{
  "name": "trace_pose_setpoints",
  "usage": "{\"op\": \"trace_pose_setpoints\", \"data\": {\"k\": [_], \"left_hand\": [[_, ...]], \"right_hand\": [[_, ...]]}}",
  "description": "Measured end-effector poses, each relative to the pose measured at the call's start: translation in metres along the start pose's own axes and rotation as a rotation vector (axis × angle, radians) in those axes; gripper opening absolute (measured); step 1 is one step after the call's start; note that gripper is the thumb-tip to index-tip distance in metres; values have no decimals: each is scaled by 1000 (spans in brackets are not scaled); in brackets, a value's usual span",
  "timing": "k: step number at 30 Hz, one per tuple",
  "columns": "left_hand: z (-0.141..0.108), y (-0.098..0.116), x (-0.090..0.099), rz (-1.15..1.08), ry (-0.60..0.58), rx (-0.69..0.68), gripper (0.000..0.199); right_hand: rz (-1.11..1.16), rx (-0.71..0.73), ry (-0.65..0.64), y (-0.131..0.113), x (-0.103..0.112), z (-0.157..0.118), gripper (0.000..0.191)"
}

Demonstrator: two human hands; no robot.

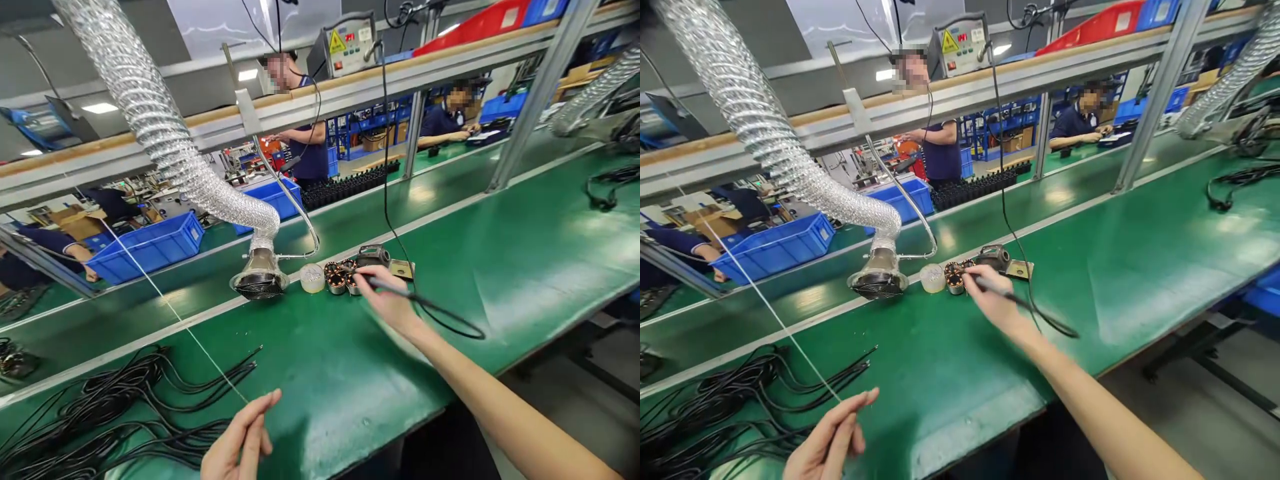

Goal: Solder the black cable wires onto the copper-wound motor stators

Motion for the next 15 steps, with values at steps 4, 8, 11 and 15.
{"op": "trace_pose_setpoints", "data": {"k": [4,8,11,15], "left_hand": [[6,29,-14,140,54,-387,46],[2,48,-14,283,140,-772,52],[-4,53,-10,478,220,-912,43],[-14,63,-17,609,295,-1078,21]], "right_hand": [[-145,410,-328,-37,-61,-27,28],[-206,482,-382,-32,-87,-39,25],[-262,466,-343,-25,-83,-44,27],[-373,439,-268,-12,-73,-45,34]]}}
Point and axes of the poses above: each hand's wrist, its own z-axis towards the middle knuckle, its own x-axis out of the back of the hand, y = z × x, the point moved 6 cm from there along z, towards the middle knuckle, and after that the axes turned 11 degrees about y, right-handed, at the moved point
